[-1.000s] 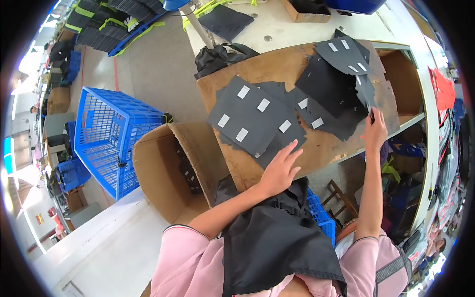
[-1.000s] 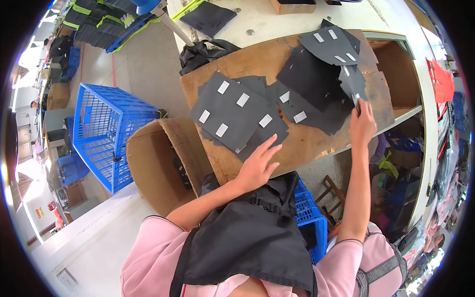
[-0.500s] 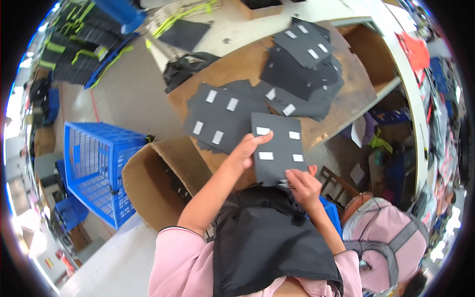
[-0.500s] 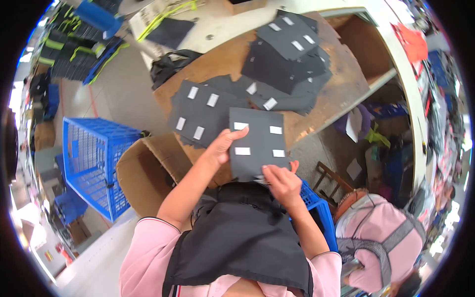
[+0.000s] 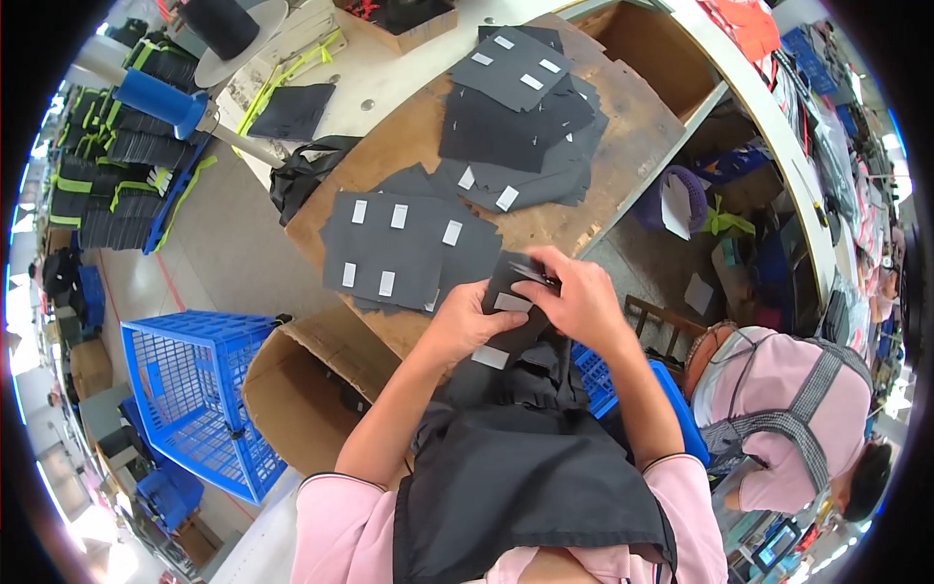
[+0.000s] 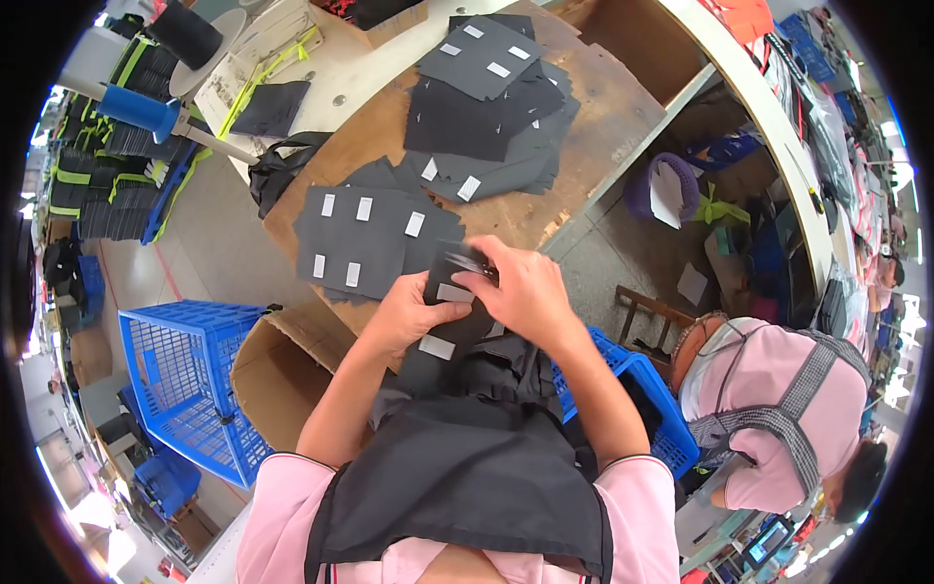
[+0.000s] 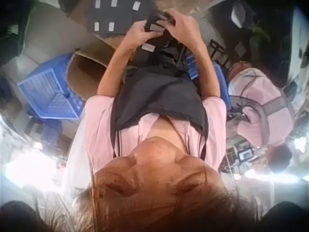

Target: Trimming and processing fabric components for safety gear or apparel using scissors.

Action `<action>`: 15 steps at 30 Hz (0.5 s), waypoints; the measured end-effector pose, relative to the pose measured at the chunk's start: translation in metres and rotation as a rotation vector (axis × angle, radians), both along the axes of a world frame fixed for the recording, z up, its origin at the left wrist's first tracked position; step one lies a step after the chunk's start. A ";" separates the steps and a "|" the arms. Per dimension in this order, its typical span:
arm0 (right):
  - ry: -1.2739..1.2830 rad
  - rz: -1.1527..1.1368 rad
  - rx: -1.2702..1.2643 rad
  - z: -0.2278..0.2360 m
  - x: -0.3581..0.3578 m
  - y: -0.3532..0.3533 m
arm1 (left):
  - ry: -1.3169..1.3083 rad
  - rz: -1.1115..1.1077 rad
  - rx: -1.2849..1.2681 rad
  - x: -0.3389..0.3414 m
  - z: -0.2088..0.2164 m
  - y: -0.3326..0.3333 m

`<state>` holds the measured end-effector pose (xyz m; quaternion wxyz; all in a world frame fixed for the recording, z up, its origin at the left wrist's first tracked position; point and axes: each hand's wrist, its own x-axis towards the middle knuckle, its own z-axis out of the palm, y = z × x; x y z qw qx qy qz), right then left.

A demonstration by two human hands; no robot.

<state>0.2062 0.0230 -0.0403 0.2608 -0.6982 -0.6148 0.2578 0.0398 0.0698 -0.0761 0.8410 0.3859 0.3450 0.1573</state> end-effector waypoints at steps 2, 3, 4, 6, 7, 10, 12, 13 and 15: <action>0.057 0.020 -0.123 0.001 0.011 -0.004 | 0.232 -0.202 0.190 -0.008 0.007 0.007; 0.296 -0.089 -0.081 -0.007 0.018 -0.010 | 0.221 -0.206 0.198 -0.009 0.014 0.012; 0.536 -0.196 -0.039 -0.004 0.018 -0.013 | 0.298 -0.297 0.322 -0.012 0.022 0.017; 0.848 -0.357 -0.066 0.002 0.016 -0.027 | 0.362 -0.391 0.453 -0.018 0.030 0.023; 1.152 -0.486 -0.030 -0.010 0.017 -0.037 | 0.244 -0.286 0.411 -0.024 0.033 0.024; 1.538 -0.643 0.022 -0.027 0.013 -0.058 | 0.137 -0.088 0.330 -0.048 0.030 0.029; 1.564 -0.710 0.101 -0.028 0.005 -0.064 | 0.077 -0.037 0.204 -0.056 0.022 0.023; 1.564 -0.705 0.109 -0.031 0.004 -0.067 | -0.007 0.068 0.119 -0.053 0.017 0.018; 1.564 -0.743 0.126 -0.032 -0.003 -0.070 | -0.069 0.203 0.045 -0.042 0.016 0.007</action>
